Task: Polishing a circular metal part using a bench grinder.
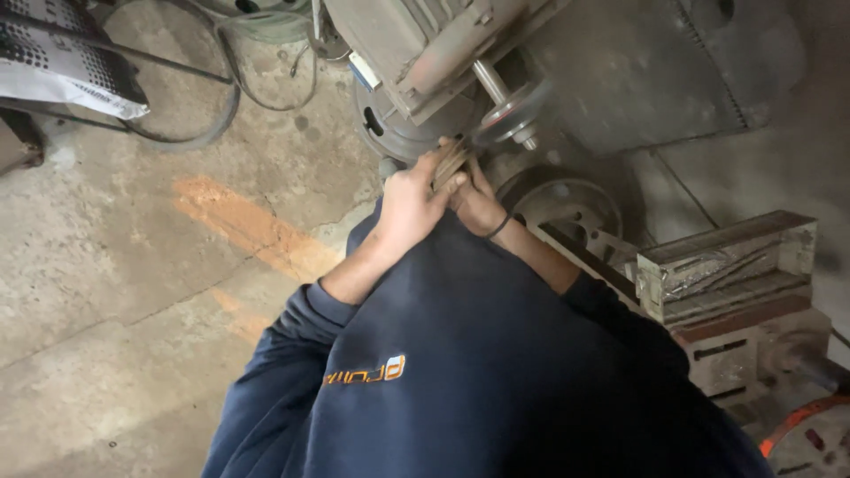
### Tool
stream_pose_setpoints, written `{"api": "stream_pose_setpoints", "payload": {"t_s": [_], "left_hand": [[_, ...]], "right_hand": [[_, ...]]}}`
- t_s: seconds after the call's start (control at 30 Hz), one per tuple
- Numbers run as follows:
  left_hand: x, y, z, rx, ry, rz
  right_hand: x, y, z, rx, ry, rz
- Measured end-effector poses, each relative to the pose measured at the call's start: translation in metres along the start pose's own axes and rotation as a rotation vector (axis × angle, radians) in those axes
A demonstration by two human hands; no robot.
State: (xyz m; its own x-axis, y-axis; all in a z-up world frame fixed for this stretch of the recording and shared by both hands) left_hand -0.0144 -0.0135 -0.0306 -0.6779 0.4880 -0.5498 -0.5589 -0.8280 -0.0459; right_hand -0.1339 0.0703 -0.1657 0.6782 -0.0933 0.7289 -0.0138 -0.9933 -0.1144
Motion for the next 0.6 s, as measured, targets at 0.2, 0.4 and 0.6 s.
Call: {"api": "stream_pose_setpoints", "payload": {"t_s": [0.2, 0.4, 0.6], "left_hand": [[-0.033, -0.012, 0.016, 0.074, -0.23, -0.176], [-0.025, -0.02, -0.009, 0.415, -0.157, -0.057], [-0.004, -0.015, -0.018, 0.345, -0.248, -0.053]], "right_hand": [[0.01, -0.005, -0.004, -0.111, -0.076, -0.037], [0.026, 0.007, -0.017, -0.203, -0.082, -0.133], [0.027, 0.01, -0.021, -0.146, 0.127, -0.174]]}}
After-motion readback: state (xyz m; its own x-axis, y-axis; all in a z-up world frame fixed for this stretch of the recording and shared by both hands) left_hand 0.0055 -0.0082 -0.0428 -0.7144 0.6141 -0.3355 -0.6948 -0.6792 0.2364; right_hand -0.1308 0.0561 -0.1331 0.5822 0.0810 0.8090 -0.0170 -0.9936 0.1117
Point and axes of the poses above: each hand's wrist, its own y-axis towards the middle knuckle, its own x-axis out of the palm, z = x × y, the point moved 4 cm from there along y, towards the middle knuckle, and after that the axes turned 4 degrees about -x, right-handed, at the moved point
